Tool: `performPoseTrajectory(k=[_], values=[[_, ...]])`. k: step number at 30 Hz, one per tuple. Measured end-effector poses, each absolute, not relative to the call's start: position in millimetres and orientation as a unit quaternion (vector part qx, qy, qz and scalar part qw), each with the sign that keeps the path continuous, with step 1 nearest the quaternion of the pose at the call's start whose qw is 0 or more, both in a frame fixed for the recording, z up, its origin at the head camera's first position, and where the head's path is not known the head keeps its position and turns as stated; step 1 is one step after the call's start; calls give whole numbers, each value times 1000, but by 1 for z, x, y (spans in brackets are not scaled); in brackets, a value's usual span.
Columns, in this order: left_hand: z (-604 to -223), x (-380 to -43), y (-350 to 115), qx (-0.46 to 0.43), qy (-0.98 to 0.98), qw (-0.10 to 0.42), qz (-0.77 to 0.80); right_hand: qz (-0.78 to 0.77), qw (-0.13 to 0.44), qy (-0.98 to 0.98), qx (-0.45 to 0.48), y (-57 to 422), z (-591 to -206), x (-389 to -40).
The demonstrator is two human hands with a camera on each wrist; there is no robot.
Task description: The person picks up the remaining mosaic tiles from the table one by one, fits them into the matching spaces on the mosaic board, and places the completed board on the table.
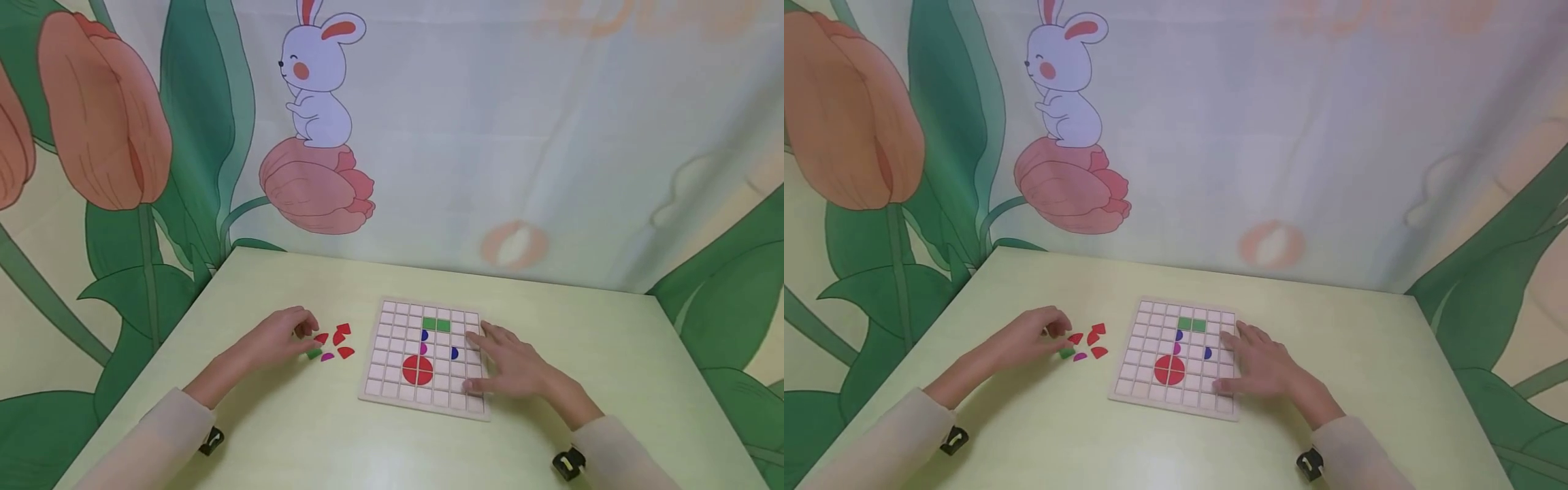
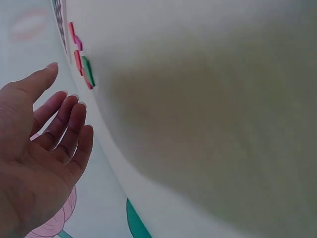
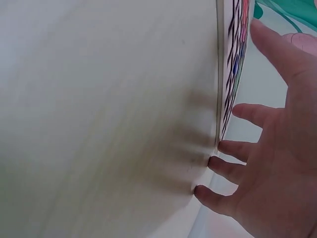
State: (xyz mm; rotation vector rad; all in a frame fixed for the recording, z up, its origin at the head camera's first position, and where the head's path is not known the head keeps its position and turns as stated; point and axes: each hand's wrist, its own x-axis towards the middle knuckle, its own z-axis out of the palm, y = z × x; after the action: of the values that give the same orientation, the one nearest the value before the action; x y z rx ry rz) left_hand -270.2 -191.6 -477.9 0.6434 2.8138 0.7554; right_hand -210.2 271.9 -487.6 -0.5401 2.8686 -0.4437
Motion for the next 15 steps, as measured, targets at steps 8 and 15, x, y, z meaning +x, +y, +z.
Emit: performPoseTrajectory(k=[8, 15], values=[[-491, -259, -197, 229, 949, 54, 211, -132, 79, 970, -190, 281, -494, -212], [-490, -253, -190, 209, 957, 51, 194, -153, 81, 964, -200, 282, -499, -213]])
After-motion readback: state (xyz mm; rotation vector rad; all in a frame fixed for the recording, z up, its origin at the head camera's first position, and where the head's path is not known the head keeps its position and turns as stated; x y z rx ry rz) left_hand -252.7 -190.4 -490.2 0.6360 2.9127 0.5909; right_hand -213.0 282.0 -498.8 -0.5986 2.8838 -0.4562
